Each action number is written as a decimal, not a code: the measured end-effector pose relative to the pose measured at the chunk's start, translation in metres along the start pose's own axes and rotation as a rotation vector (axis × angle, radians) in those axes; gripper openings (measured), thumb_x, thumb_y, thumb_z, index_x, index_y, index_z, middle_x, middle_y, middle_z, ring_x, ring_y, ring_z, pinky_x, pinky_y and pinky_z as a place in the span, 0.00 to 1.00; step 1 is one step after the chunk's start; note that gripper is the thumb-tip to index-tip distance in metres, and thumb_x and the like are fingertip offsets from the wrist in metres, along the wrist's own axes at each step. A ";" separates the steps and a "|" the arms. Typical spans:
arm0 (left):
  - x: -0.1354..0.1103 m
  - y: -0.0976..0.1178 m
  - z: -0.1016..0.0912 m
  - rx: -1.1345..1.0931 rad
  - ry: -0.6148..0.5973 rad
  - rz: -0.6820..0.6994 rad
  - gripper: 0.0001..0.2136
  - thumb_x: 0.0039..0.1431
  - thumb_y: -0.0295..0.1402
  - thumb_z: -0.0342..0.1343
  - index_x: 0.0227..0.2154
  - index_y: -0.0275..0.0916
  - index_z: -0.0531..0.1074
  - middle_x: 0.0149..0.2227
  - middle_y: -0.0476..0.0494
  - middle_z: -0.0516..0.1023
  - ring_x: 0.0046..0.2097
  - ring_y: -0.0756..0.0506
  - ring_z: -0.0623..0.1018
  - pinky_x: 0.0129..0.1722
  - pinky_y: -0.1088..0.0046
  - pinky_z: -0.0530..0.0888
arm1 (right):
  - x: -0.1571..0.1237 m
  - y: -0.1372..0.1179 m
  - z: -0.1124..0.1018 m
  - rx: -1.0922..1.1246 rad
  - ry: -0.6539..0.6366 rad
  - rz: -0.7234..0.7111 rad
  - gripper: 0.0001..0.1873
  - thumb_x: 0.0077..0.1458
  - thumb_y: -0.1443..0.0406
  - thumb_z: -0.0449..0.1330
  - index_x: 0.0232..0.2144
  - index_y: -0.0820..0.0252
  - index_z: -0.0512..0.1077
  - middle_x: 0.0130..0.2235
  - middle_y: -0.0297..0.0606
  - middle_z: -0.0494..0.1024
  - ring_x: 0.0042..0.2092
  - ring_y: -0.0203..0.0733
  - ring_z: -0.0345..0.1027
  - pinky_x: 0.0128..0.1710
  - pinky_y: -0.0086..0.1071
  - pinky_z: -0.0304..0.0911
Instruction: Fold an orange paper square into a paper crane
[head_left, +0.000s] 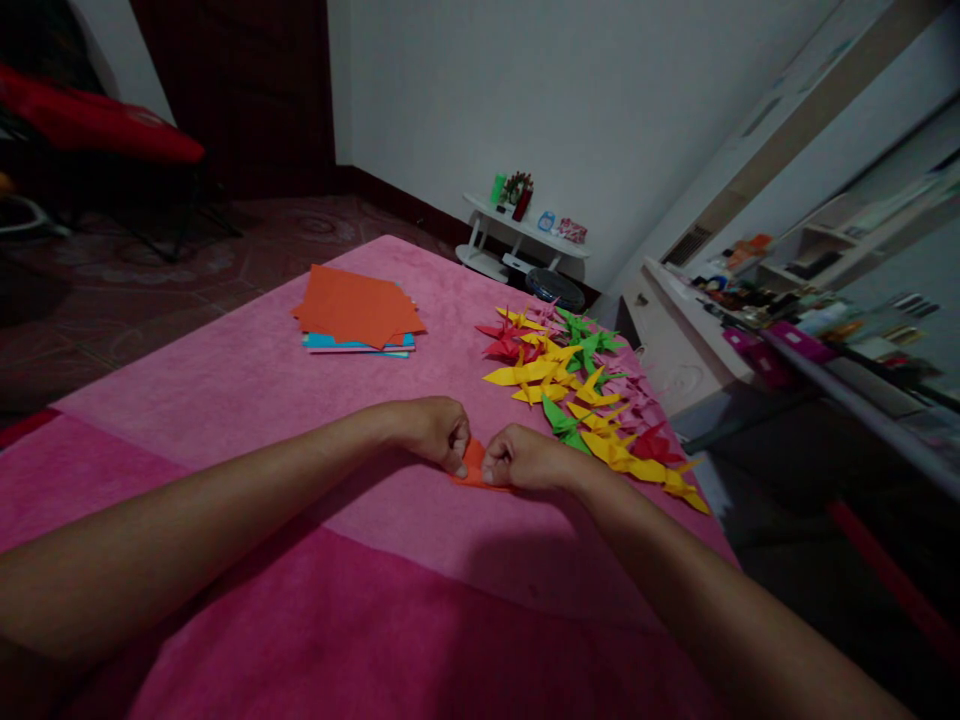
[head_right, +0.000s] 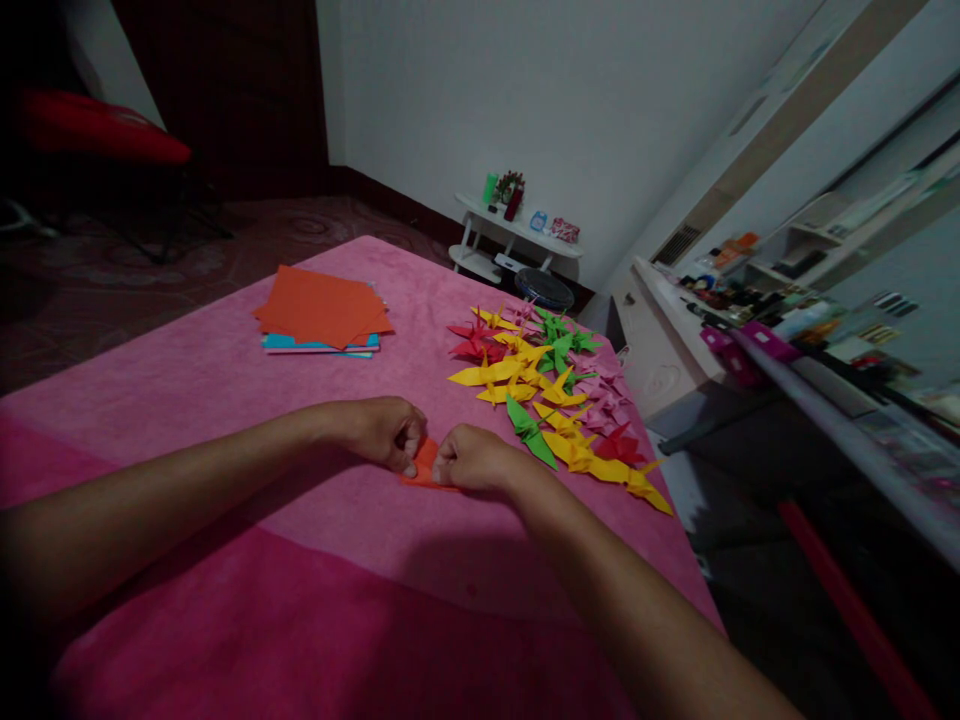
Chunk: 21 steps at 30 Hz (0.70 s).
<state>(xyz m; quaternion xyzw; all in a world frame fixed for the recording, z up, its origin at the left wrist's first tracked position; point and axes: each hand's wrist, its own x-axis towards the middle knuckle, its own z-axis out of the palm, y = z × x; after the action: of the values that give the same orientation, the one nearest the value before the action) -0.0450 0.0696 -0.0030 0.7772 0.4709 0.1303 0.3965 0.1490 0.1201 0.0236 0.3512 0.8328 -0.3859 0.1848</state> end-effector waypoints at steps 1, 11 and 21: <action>0.000 -0.001 0.000 -0.013 -0.001 0.004 0.09 0.43 0.36 0.65 0.19 0.35 0.74 0.20 0.52 0.72 0.26 0.52 0.68 0.27 0.79 0.63 | 0.000 0.000 0.000 0.001 0.009 0.005 0.04 0.44 0.69 0.58 0.25 0.64 0.74 0.22 0.29 0.68 0.24 0.30 0.57 0.23 0.24 0.51; 0.000 -0.011 -0.006 -0.056 -0.101 0.064 0.02 0.47 0.23 0.60 0.23 0.33 0.76 0.25 0.50 0.74 0.29 0.52 0.69 0.30 0.80 0.65 | -0.012 -0.028 0.006 -0.177 0.142 0.124 0.20 0.46 0.51 0.61 0.17 0.59 0.64 0.17 0.28 0.61 0.21 0.31 0.51 0.20 0.28 0.42; -0.005 -0.011 -0.023 -0.037 -0.197 0.105 0.11 0.43 0.16 0.58 0.27 0.37 0.79 0.26 0.51 0.76 0.32 0.51 0.71 0.36 0.79 0.68 | -0.004 -0.030 0.016 -0.235 0.281 0.122 0.15 0.44 0.57 0.64 0.17 0.60 0.67 0.20 0.29 0.65 0.22 0.31 0.55 0.22 0.28 0.44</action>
<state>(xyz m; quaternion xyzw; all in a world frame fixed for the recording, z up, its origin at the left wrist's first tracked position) -0.0675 0.0796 0.0050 0.8026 0.3857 0.0826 0.4475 0.1307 0.0919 0.0312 0.4275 0.8669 -0.2210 0.1297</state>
